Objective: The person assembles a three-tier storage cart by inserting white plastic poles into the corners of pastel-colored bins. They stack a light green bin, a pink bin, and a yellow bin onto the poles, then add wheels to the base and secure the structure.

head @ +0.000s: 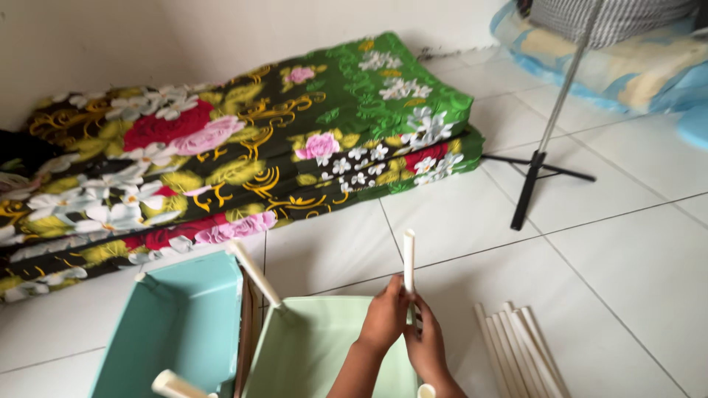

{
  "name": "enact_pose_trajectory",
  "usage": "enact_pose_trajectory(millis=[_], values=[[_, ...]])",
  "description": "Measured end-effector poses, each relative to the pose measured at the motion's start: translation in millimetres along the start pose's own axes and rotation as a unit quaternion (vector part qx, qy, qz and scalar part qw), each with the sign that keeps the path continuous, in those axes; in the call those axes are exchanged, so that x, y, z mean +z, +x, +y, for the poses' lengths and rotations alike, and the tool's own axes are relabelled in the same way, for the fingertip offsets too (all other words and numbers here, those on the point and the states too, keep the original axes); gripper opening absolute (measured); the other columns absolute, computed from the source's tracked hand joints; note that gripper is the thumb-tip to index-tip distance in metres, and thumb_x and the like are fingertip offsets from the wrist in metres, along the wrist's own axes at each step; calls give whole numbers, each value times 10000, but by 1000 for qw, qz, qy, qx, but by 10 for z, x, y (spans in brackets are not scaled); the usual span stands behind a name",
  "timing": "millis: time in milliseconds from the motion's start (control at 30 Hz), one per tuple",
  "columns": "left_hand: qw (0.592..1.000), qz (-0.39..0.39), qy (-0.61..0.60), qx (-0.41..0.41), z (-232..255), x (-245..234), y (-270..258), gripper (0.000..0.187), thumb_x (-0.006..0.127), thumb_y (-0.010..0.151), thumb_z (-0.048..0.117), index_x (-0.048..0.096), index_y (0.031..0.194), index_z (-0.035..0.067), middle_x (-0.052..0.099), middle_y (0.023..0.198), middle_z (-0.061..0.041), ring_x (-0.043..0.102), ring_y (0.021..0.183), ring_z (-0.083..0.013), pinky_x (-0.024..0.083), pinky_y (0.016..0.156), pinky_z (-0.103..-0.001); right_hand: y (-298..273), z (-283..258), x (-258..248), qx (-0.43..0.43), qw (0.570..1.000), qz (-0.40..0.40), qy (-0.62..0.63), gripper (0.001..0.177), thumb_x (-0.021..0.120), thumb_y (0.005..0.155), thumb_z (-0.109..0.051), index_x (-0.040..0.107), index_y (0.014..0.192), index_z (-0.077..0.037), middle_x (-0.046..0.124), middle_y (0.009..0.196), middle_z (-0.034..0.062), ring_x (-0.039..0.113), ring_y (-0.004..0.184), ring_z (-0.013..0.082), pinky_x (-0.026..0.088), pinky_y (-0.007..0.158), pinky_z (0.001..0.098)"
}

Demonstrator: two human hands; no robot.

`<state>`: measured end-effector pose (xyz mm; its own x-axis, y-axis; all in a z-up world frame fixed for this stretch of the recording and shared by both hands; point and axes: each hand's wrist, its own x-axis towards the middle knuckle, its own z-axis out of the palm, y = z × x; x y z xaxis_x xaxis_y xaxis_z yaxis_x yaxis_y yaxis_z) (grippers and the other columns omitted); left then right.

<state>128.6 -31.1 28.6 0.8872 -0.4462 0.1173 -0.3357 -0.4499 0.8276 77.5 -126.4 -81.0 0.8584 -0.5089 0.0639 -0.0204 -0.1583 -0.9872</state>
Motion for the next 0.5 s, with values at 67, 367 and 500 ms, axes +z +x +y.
enact_pose_trajectory(millis=[67,367,500], values=[[999,-10,-30,32,108,-96,-181,444,678,956,158,495,1360,134,720,1118,-179,684,1039,-359,547,857,-446,-138,-66,-101,-86,995,37,-41,711,594,791,87,470,1462,-114,654,1287,166,663,1142,325,565,858,394],[943,-5,-329,-40,892,-913,-1191,601,446,1015,479,693,1258,-13,810,977,-139,746,899,-219,587,861,-349,-876,-466,-308,56,962,171,-207,606,673,808,-57,476,1381,-58,631,1242,192,606,1162,397,474,970,511],[907,12,-421,-18,1244,-1365,-1745,749,293,999,569,678,1233,-29,804,880,-131,762,860,-214,585,864,-340,-972,-883,-559,-135,969,186,-95,547,774,882,-211,502,1319,-24,613,1260,226,593,1173,380,440,1009,455]])
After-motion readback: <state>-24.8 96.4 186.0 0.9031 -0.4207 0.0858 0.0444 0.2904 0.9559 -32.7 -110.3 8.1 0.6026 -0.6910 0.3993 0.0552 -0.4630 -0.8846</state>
